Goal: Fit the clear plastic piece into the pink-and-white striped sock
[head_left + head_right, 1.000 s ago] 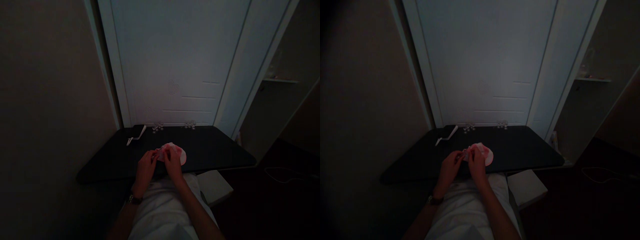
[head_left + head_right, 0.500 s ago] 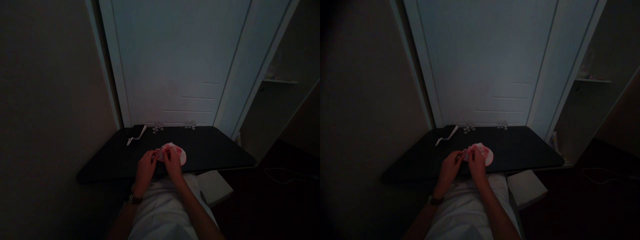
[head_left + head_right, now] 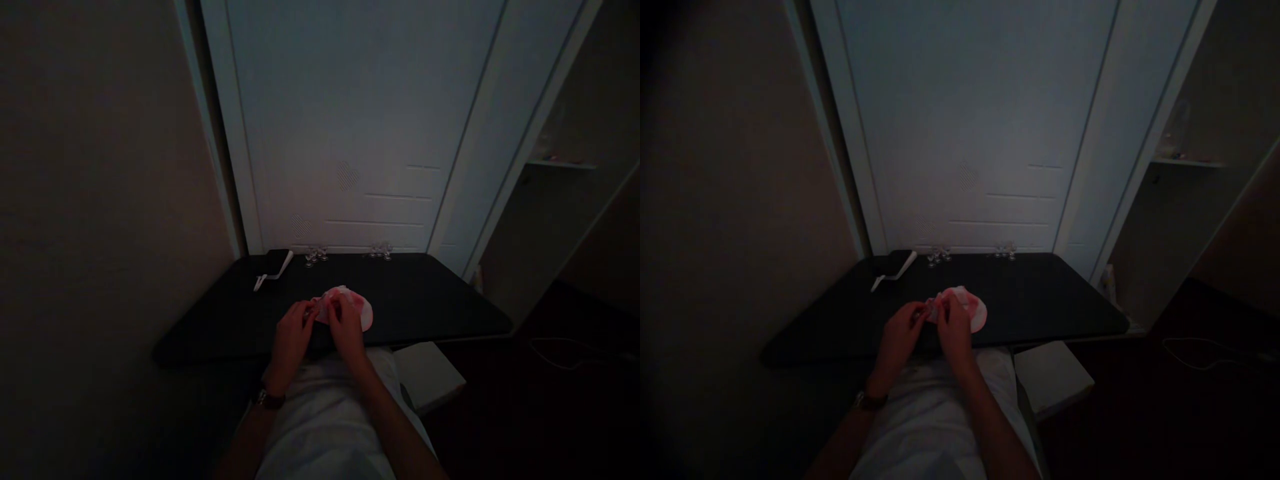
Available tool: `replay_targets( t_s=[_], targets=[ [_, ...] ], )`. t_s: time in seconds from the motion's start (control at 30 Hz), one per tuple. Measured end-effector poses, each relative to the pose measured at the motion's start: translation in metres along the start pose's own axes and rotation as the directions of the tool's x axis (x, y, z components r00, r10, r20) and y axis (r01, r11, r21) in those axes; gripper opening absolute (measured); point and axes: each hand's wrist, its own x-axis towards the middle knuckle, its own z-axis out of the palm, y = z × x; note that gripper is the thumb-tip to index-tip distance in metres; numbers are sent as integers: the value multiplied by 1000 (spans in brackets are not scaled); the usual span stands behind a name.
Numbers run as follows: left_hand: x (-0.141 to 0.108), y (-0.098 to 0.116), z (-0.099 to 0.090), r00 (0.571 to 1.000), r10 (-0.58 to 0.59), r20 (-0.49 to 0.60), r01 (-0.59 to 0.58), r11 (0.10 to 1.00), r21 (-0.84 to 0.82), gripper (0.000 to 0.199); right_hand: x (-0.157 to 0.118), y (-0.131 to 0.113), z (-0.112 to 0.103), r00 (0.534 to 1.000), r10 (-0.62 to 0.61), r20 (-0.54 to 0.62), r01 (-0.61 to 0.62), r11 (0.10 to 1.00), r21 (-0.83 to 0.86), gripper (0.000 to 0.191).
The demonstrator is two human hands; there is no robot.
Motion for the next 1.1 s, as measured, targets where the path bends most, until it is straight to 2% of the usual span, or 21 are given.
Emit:
replay_targets(
  t_s=[0.3,0.5,0.83,1.1],
  targets=[
    [1,0,0,1000,15,1,-15,1000,6,20,0,2,1,1000,11,-8,-11,1000,-14,17],
    [2,0,0,999,-39,15,39,999,-14,16,-1,3,2,1000,6,6,-6,1000,-17,17],
    [-1,0,0,1000,3,29,-6,995,95,17,-1,1,1,1000,-1,13,1,999,-32,16],
    [1,1,-1,999,4,34,-5,999,41,17,-1,3,1,1000,8,23,-7,1000,-17,17]
  ],
)
